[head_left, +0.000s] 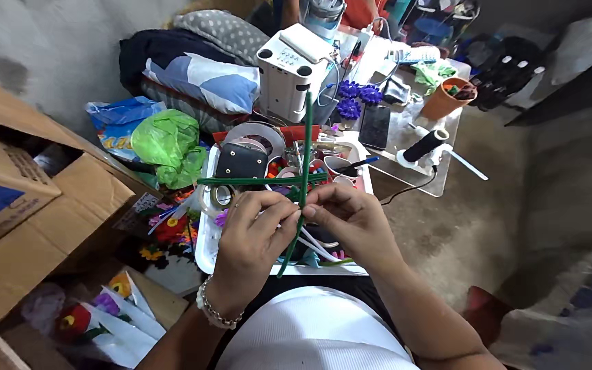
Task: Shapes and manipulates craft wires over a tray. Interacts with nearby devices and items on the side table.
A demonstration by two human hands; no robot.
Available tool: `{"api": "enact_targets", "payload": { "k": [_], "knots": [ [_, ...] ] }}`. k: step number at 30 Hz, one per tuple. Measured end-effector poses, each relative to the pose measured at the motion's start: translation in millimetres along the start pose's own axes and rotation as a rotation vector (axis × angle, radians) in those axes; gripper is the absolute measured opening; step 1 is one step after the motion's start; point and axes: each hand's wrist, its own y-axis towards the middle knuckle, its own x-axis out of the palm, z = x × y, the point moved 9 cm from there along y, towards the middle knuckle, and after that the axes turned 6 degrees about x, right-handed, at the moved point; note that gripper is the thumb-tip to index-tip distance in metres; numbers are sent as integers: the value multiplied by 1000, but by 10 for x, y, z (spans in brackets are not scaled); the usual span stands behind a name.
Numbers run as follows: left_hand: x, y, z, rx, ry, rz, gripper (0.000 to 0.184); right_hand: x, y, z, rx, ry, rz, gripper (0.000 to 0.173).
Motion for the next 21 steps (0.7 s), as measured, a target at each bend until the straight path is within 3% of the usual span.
{"api": "enact_targets", "payload": {
  "k": [4, 7, 11, 15, 18, 21],
  "knots": [
    [37, -5, -32, -66, -92, -4, 8, 9, -62, -81, -95, -197, 20, 15],
    [98, -25, -105, -157, -204, -20, 9, 61, -118, -195, -283, -507, 117, 16],
    [254, -95, -317, -411, -454, -131, 8, 150, -140, -279, -527, -862, 167, 8],
    [409, -205, -487, -717, -724, -233, 6, 84, -43, -146, -334, -610, -2, 15],
    [418, -238, -518, -758, -742, -252, 8, 27, -12, -6, -143, -351, -77, 20],
    [358, -231, -529, -699, -662, -292, 14, -3, -21, 47, -89, -308, -64, 19]
  ]
}}
